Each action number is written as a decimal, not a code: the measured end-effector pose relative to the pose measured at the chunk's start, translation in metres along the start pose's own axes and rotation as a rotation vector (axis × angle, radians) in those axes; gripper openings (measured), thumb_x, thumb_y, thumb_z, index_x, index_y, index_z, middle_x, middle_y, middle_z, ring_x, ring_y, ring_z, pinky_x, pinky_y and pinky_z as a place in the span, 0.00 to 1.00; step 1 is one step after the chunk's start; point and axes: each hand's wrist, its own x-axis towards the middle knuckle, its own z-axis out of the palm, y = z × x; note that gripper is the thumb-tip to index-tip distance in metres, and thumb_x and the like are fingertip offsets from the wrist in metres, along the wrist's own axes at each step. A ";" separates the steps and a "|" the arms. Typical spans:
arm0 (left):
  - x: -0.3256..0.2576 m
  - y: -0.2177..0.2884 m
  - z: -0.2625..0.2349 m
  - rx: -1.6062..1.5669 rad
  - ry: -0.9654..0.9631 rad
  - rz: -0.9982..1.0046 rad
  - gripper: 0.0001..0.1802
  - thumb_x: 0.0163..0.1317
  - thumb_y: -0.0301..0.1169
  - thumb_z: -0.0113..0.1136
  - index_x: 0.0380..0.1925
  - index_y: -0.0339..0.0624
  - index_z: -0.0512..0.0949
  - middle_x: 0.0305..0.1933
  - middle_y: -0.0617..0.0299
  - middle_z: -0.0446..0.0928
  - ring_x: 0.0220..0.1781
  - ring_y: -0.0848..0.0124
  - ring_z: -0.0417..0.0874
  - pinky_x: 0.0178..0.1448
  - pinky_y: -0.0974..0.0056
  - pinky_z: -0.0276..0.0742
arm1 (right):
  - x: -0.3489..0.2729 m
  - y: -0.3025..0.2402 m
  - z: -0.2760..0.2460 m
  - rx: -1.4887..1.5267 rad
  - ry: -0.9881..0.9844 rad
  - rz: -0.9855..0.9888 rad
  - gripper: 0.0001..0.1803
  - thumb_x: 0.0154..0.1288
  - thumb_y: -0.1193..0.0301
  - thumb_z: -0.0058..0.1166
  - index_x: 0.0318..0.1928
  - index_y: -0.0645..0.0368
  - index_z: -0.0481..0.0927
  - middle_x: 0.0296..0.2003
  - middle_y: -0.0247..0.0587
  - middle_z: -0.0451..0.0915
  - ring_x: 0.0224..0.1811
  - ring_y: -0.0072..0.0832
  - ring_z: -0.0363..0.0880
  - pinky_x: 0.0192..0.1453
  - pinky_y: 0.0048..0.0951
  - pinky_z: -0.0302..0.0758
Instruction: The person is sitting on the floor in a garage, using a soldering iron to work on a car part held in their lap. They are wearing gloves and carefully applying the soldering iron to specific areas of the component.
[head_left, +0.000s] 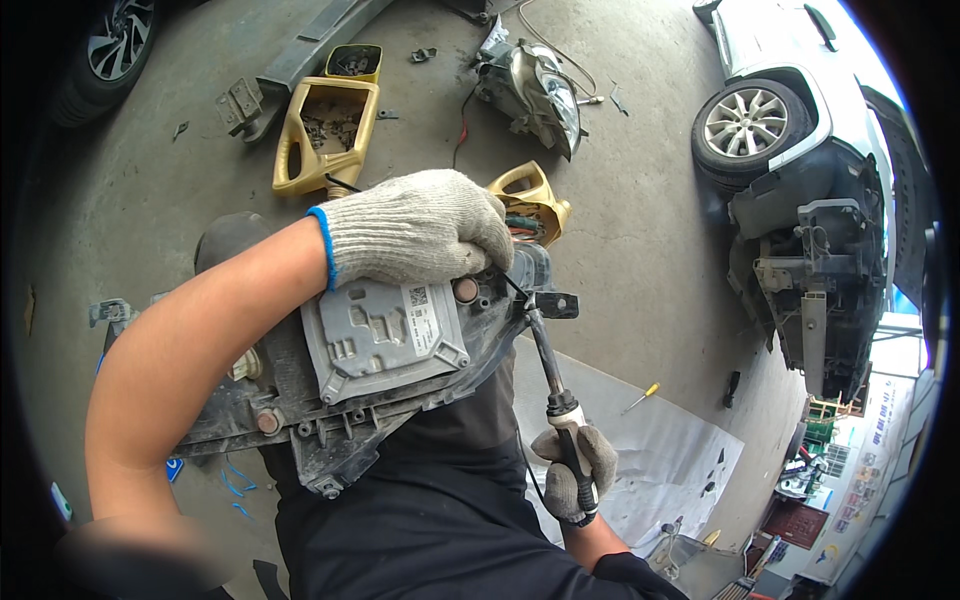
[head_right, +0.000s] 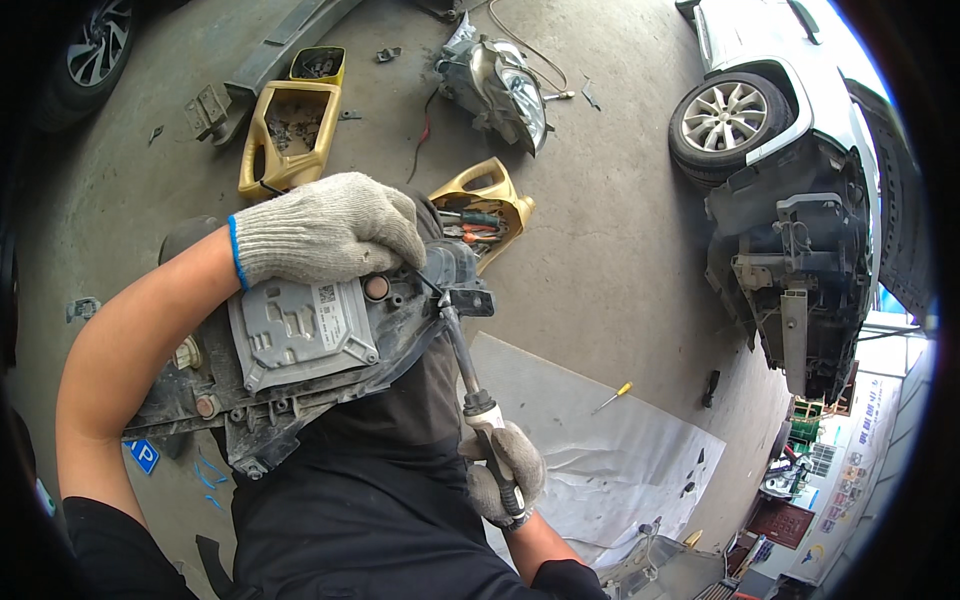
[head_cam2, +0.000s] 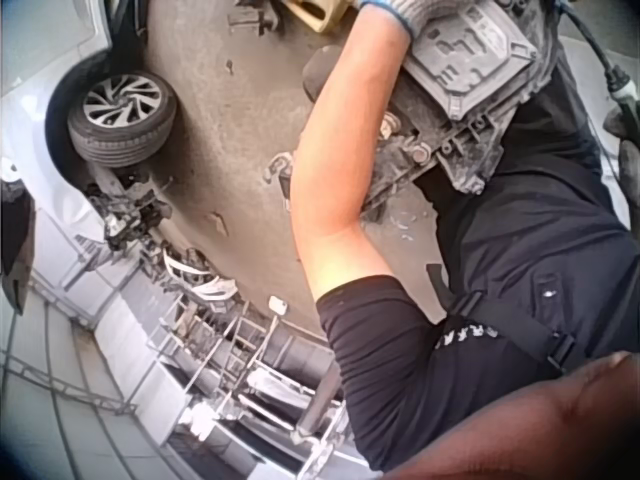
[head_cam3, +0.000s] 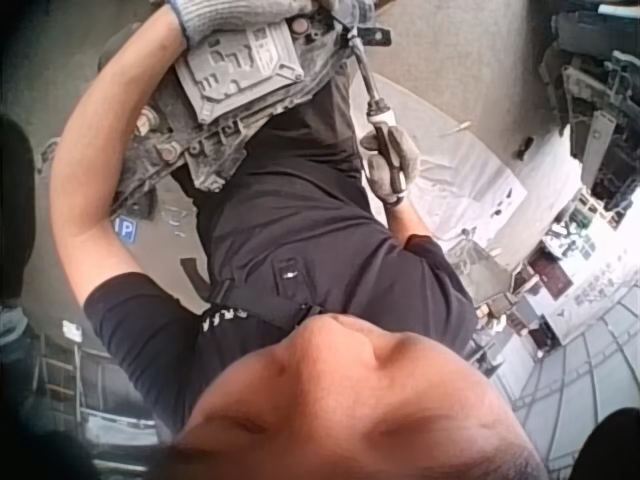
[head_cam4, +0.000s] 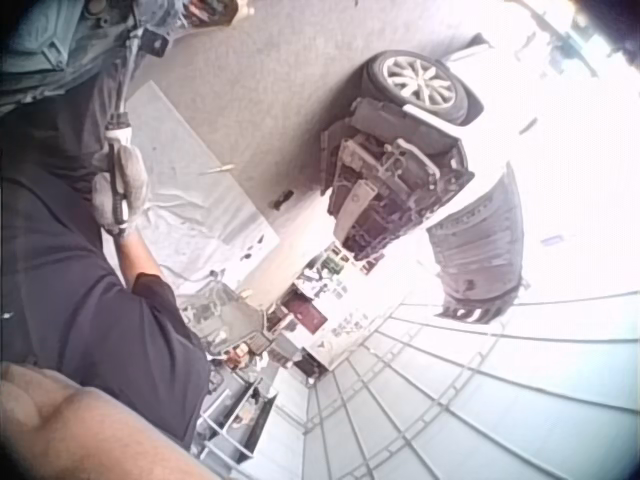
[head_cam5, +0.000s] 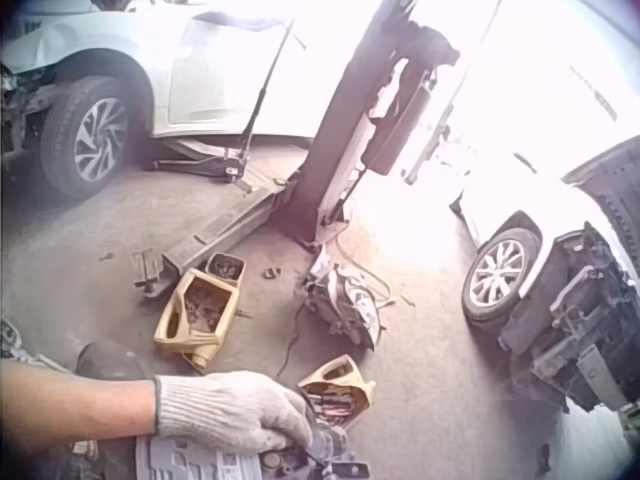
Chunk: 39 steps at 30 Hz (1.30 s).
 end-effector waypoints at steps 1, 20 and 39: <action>0.000 0.000 0.000 -0.005 0.003 0.001 0.13 0.62 0.24 0.65 0.45 0.38 0.90 0.47 0.52 0.86 0.49 0.54 0.88 0.57 0.55 0.83 | 0.000 0.000 0.000 -0.006 -0.003 -0.001 0.32 0.70 0.71 0.68 0.72 0.58 0.72 0.48 0.57 0.87 0.40 0.38 0.91 0.46 0.38 0.87; 0.001 -0.002 0.000 0.007 -0.013 0.008 0.14 0.66 0.32 0.62 0.47 0.42 0.91 0.47 0.53 0.87 0.51 0.54 0.88 0.61 0.54 0.82 | 0.001 0.000 -0.001 0.018 -0.009 0.005 0.32 0.70 0.70 0.69 0.71 0.57 0.73 0.49 0.56 0.87 0.41 0.38 0.91 0.46 0.38 0.87; 0.002 -0.003 0.001 -0.010 -0.006 0.014 0.14 0.65 0.31 0.62 0.46 0.42 0.91 0.46 0.52 0.87 0.50 0.54 0.88 0.61 0.54 0.82 | 0.000 -0.002 0.000 0.012 -0.007 0.009 0.32 0.70 0.69 0.68 0.72 0.55 0.73 0.45 0.55 0.86 0.38 0.39 0.90 0.44 0.39 0.86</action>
